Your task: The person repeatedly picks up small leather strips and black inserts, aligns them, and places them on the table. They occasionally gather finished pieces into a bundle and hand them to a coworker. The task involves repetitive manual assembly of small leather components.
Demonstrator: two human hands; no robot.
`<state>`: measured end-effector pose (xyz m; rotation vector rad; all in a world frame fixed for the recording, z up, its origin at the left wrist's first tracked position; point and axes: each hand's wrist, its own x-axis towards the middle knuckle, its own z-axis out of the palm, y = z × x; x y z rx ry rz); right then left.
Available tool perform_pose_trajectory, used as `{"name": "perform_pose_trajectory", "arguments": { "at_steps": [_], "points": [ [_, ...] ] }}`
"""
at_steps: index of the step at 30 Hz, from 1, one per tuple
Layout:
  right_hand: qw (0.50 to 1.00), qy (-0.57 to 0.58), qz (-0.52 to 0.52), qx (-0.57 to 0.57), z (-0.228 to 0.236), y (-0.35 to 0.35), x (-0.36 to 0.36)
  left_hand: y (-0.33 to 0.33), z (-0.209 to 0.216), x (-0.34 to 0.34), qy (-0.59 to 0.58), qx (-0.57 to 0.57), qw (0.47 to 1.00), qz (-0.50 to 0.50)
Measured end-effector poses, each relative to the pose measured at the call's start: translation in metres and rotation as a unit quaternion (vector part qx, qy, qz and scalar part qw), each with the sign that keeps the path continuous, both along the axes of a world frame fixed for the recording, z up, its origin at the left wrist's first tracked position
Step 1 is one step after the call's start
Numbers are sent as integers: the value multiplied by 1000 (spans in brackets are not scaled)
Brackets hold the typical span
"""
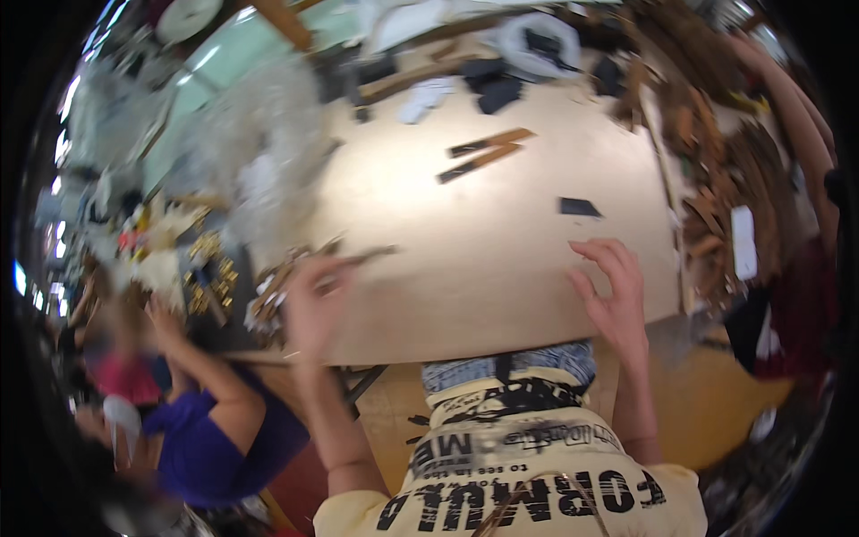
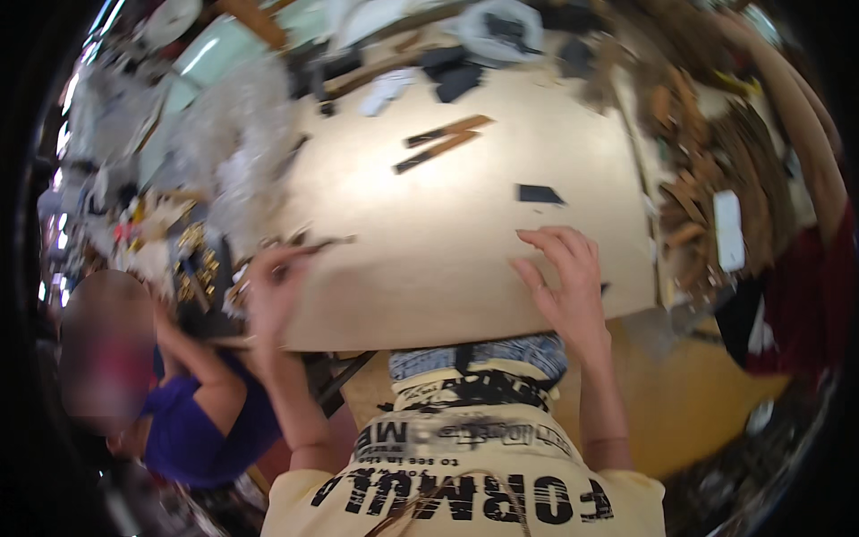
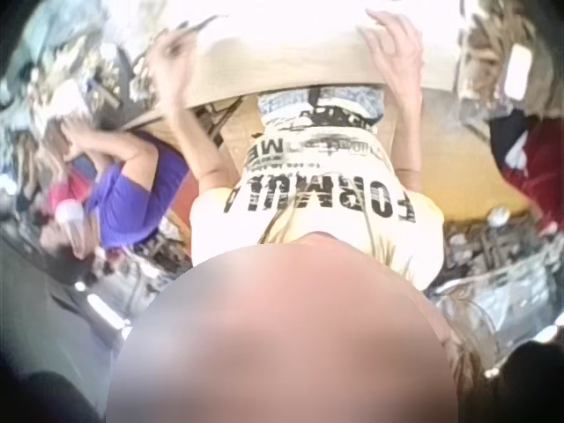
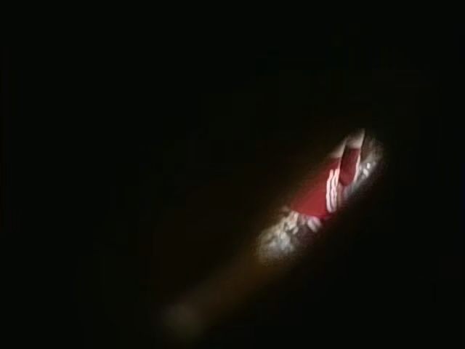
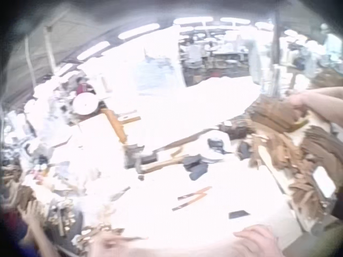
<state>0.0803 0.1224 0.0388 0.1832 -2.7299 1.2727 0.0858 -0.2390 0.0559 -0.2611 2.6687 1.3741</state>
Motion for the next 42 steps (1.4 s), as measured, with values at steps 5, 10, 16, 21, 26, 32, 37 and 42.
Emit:
{"name": "perform_pose_trajectory", "arguments": {
  "at_steps": [5,10,16,21,26,32,37,42],
  "points": [
    [987,-57,-124,87,-4,76,20,-132,13,19,-52,-182,974,123],
    [984,-57,-119,122,-23,95,44,-142,-12,18,59,-488,858,149],
    [985,-75,-84,134,-32,84,43,-27,-6,-1,265,-408,867,107],
    [990,-81,-29,110,-26,58,31,63,-16,-26,229,-248,941,-13],
    [996,-3,-16,90,-41,1,0,97,-50,-96,226,-187,955,-48],
    [991,58,-76,90,-38,5,-8,102,-74,-129,253,-235,922,-172],
    [989,17,-133,63,-33,33,10,94,-74,-139,329,-279,874,-225],
    [986,-35,-142,-83,-23,44,16,112,-40,-107,235,-91,957,-141]
  ]
}}
